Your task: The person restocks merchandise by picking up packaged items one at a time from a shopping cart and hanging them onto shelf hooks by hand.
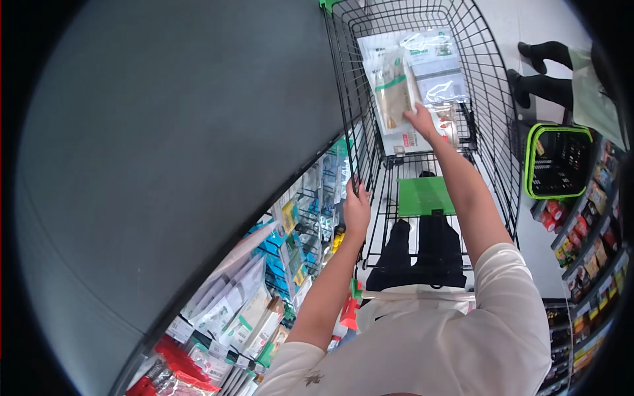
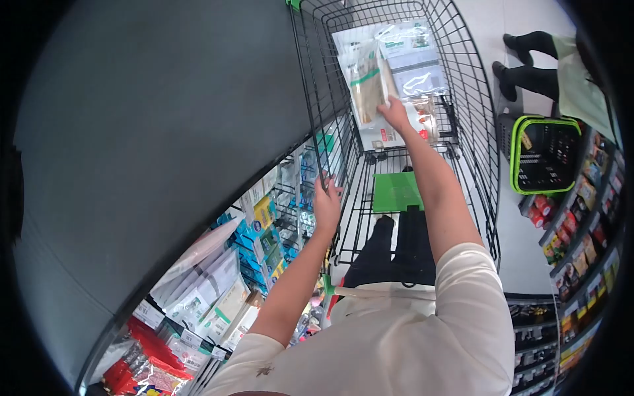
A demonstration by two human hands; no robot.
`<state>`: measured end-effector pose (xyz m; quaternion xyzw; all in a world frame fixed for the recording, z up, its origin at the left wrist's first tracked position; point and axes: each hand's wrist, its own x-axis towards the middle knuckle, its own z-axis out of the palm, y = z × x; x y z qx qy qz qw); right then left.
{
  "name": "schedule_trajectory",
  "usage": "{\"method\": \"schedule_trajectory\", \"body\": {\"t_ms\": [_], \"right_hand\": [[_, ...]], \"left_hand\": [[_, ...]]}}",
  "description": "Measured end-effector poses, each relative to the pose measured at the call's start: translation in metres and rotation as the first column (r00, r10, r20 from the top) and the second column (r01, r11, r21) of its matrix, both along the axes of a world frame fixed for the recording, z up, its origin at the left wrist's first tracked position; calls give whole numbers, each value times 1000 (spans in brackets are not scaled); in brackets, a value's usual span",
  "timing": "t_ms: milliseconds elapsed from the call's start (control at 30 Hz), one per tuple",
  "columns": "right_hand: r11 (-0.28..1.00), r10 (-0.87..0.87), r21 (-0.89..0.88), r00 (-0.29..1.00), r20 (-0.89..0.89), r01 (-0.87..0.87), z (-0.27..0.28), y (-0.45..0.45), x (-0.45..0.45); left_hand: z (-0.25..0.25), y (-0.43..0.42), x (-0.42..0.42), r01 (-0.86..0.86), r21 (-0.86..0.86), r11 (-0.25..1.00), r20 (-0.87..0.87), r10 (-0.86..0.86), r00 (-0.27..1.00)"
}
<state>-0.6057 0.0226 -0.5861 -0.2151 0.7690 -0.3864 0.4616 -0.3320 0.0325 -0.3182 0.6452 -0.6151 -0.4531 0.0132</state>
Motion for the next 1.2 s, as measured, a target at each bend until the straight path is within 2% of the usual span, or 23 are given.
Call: {"method": "schedule_trajectory", "body": {"t_ms": [67,133,167,200,233,267,333,367,400,433,467,500,633,700,733,767,867,900,1000,1033,1133,1167,1200], "right_hand": [[997,76,-12,989,126,-75,56,25,-4],[996,80,57,994,-78,-75,63,57,5],[993,120,27,992,-40,-119,39,80,6],[975,194,100,980,46,-198,113,85,-6],[960,246,145,969,-30,-239,108,103,-4],[967,230,129,970,-74,-219,149,116,-5],[975,210,102,967,-142,-197,185,145,-2],[978,198,101,966,-166,-183,228,156,-2],[989,146,51,956,-253,-137,247,170,3],[993,118,54,961,-251,-108,273,182,7],[994,34,-93,965,-261,-60,275,197,13],[988,-21,-151,970,-241,-16,305,208,20],[966,-99,-252,979,-178,52,389,234,54],[953,-70,-302,967,-245,-8,404,240,75],[956,-49,-294,974,-221,-19,420,241,89],[957,24,-277,977,-210,-84,436,240,101],[917,246,-246,930,-273,-315,452,237,139],[919,269,-239,941,-203,-314,460,236,153],[805,461,-225,818,-344,-549,446,231,184],[795,486,-249,826,-284,-553,445,228,195],[775,551,-174,784,-286,-608,459,215,219],[786,577,-117,788,-215,-607,472,209,225],[764,595,-118,763,-253,-635,481,200,230]], "left_hand": [[1,1,-1,-1,-28,1000,-14,1,1000],[7,2,-3,27,-73,997,12,-26,1000],[10,3,-3,45,-90,995,36,-42,998],[7,4,-1,64,-112,992,57,-58,997],[7,4,-1,65,-139,988,33,-61,998],[3,5,1,68,-153,986,22,-65,998],[7,6,2,79,-180,981,14,-78,997],[0,7,6,114,-211,971,57,-104,993],[-10,7,11,143,-241,960,98,-123,988],[-21,6,14,137,-246,960,90,-118,989],[-15,6,14,141,-225,964,75,-127,989],[-18,7,17,128,-225,966,39,-122,992],[-35,4,27,149,-249,957,-77,-173,982],[-31,12,35,138,-375,917,-151,-207,967],[-27,16,38,126,-462,878,-176,-230,957],[2,20,41,80,-411,908,-267,-204,942],[29,27,70,-10,-85,996,-627,-46,777],[65,40,72,-141,270,953,-780,302,548],[129,60,113,-222,440,870,-753,492,437],[131,63,131,-260,443,858,-759,513,400],[125,67,192,-344,386,856,-824,488,288],[125,71,210,-382,395,835,-846,493,204],[138,74,226,-422,408,810,-861,495,118]]}}
